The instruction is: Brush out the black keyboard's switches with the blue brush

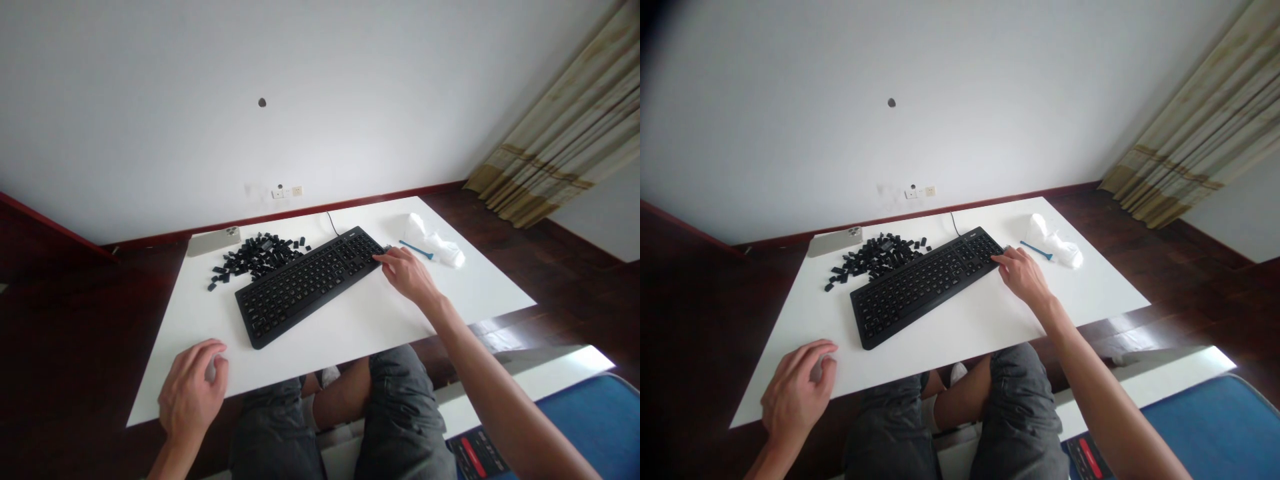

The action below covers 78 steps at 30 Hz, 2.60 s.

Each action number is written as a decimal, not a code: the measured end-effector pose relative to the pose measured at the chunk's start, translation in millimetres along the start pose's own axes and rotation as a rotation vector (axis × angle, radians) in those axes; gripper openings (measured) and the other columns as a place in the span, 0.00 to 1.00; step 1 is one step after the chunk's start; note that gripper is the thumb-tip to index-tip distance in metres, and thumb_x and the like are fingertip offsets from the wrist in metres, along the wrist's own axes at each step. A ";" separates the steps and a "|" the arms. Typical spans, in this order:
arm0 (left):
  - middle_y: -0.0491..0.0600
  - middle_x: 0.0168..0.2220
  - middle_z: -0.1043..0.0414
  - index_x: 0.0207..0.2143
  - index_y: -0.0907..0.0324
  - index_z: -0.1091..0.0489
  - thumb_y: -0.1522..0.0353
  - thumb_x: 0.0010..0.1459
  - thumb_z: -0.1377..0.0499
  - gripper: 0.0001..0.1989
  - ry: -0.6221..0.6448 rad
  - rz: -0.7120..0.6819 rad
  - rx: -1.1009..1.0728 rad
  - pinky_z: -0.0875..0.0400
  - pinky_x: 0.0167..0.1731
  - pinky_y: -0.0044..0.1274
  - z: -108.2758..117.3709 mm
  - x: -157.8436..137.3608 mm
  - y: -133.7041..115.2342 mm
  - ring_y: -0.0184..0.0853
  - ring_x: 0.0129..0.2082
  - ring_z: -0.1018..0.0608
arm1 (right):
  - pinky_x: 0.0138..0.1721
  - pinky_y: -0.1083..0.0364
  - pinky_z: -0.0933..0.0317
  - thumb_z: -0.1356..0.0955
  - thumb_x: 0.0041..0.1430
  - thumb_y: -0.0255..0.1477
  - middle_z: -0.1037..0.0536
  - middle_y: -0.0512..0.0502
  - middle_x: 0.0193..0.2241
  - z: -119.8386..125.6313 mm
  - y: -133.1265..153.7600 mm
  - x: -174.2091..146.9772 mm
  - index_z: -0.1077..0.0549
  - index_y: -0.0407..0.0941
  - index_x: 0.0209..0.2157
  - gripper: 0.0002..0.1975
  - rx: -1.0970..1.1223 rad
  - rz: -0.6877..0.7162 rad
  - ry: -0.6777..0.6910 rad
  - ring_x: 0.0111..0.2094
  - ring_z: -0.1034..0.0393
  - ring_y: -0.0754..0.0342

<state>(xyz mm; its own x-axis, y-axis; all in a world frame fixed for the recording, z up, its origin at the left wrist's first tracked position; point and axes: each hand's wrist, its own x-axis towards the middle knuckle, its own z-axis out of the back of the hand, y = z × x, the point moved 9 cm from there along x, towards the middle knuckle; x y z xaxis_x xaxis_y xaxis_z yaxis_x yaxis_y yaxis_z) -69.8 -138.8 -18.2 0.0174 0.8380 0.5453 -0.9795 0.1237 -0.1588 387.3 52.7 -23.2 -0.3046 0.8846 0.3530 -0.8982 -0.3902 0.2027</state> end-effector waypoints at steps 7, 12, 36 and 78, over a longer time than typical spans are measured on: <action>0.49 0.44 0.17 0.42 0.55 0.22 0.73 0.65 0.41 0.09 -0.018 -0.014 -0.012 0.27 0.44 0.31 1.0 1.1 -1.4 0.41 0.42 0.19 | 0.45 0.46 0.32 0.37 0.70 0.26 0.18 0.39 0.38 7.4 -2.8 10.4 0.17 0.43 0.52 0.18 0.025 -0.053 -0.014 0.41 0.26 0.43; 0.49 0.44 0.17 0.42 0.55 0.22 0.73 0.65 0.41 0.08 -0.014 -0.022 -0.007 0.28 0.44 0.30 1.1 0.9 -1.8 0.41 0.42 0.19 | 0.45 0.47 0.31 0.38 0.69 0.24 0.18 0.39 0.41 2.6 -2.8 7.2 0.17 0.45 0.51 0.19 0.068 -0.029 -0.014 0.42 0.24 0.43; 0.49 0.44 0.17 0.42 0.56 0.21 0.74 0.65 0.41 0.09 -0.046 -0.063 0.003 0.28 0.43 0.30 3.4 3.0 -5.5 0.41 0.41 0.20 | 0.46 0.44 0.31 0.35 0.70 0.33 0.17 0.39 0.41 26.4 -37.2 -11.4 0.17 0.46 0.48 0.15 0.028 -0.197 -0.232 0.42 0.24 0.42; 0.50 0.45 0.17 0.44 0.55 0.22 0.74 0.64 0.41 0.10 0.003 -0.022 0.014 0.28 0.43 0.31 -0.4 2.3 -1.5 0.42 0.41 0.19 | 0.26 0.52 0.38 0.30 0.58 0.34 0.22 0.48 0.23 26.2 -126.7 2.8 0.27 0.48 0.39 0.08 0.213 -0.613 0.041 0.22 0.28 0.50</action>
<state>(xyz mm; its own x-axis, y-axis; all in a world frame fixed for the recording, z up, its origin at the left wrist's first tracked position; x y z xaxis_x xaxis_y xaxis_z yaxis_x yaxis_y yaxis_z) -68.2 -136.8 -17.0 0.0391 0.8370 0.5458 -0.9816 0.1343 -0.1355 508.5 97.8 -24.0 0.2275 0.9704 0.0811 -0.8316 0.1503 0.5347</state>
